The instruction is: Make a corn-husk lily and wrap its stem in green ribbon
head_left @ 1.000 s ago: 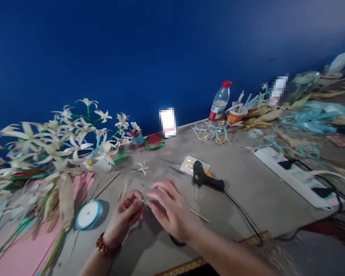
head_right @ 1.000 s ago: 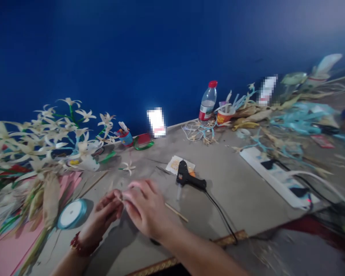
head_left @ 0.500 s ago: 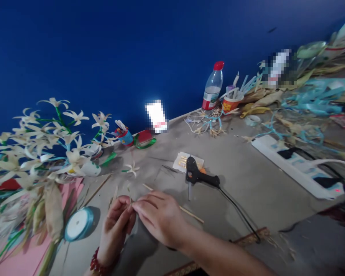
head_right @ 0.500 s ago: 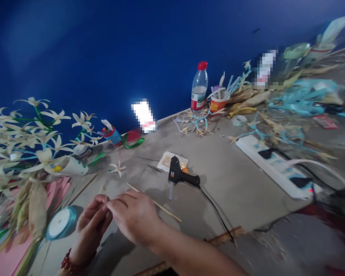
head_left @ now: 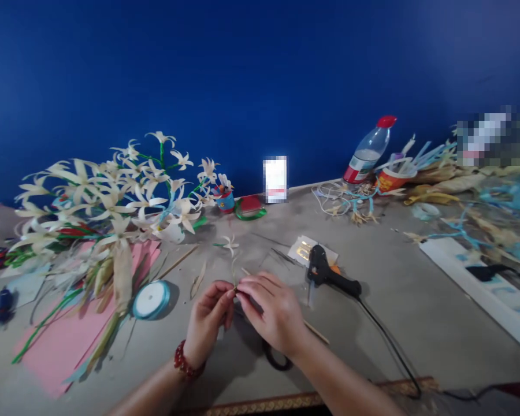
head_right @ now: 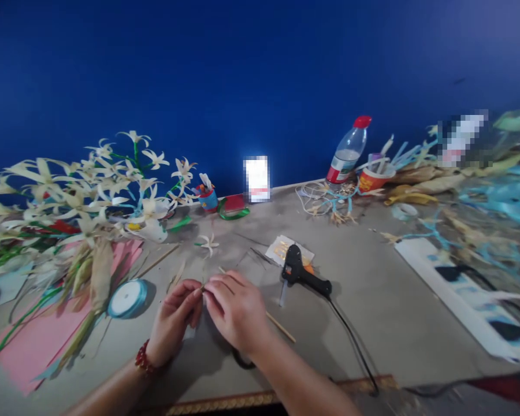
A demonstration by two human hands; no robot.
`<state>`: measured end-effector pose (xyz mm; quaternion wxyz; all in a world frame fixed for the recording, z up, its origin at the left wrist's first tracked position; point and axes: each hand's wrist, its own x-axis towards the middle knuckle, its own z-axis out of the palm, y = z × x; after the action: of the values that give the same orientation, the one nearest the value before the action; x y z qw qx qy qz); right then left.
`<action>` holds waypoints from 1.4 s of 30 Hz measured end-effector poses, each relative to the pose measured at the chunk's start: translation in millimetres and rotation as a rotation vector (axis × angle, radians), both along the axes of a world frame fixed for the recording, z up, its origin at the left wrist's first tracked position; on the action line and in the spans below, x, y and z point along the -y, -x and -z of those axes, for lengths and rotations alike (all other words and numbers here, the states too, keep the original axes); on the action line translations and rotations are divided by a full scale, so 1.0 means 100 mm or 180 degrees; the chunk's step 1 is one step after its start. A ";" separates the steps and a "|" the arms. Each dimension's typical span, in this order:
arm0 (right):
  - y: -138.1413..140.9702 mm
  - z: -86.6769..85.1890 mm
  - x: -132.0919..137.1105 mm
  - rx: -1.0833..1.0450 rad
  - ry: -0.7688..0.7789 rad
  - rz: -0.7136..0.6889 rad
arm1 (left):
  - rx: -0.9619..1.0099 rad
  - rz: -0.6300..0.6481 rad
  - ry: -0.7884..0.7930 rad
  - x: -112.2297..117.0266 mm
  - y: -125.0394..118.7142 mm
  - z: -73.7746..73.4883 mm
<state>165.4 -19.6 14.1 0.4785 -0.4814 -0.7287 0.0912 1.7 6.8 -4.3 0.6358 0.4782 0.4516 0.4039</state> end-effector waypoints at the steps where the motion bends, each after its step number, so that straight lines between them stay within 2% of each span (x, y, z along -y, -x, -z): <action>1: 0.00 0.00 0.00 0.0015 -0.0008 0.0017 | -0.0086 0.0013 -0.0072 0.00 0.01 0.01; 3: 0.01 0.00 0.00 0.0054 -0.0012 0.0061 | -0.0310 0.0081 -0.0274 0.00 0.02 0.00; 8: 0.06 0.07 0.01 0.0131 0.0021 0.0194 | -0.1004 0.0249 -0.1171 0.01 0.04 -0.06; 10: 0.08 0.11 0.02 0.0092 0.0070 0.0226 | -0.1029 0.0264 -0.1254 0.02 0.03 -0.09; 16: 0.09 0.14 0.07 -0.0134 0.0233 0.0073 | -0.0610 0.0187 -0.0978 0.03 -0.01 -0.15; 23: 0.05 0.09 0.04 -0.0597 0.0858 -0.0354 | -0.0473 0.0445 -0.0787 0.07 -0.01 -0.15; 26: 0.05 0.06 0.02 -0.1013 0.0707 -0.0497 | -0.0308 0.0412 -0.0605 0.05 0.00 -0.15; 30: 0.06 0.10 0.03 -0.1497 0.0312 -0.0595 | 0.0187 0.0472 0.0036 0.01 0.00 -0.16; 35: 0.09 0.18 0.06 -0.1564 0.0400 -0.0647 | 0.0634 0.0638 0.0600 -0.01 0.01 -0.13; 42: 0.00 0.09 0.01 -0.1675 0.1296 -0.0629 | 0.0201 0.0385 0.0163 -0.06 0.02 -0.13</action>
<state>165.2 -21.1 4.9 0.5330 -0.4540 -0.5903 0.4016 0.1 13.2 8.4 0.6849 0.4752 0.4118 0.3680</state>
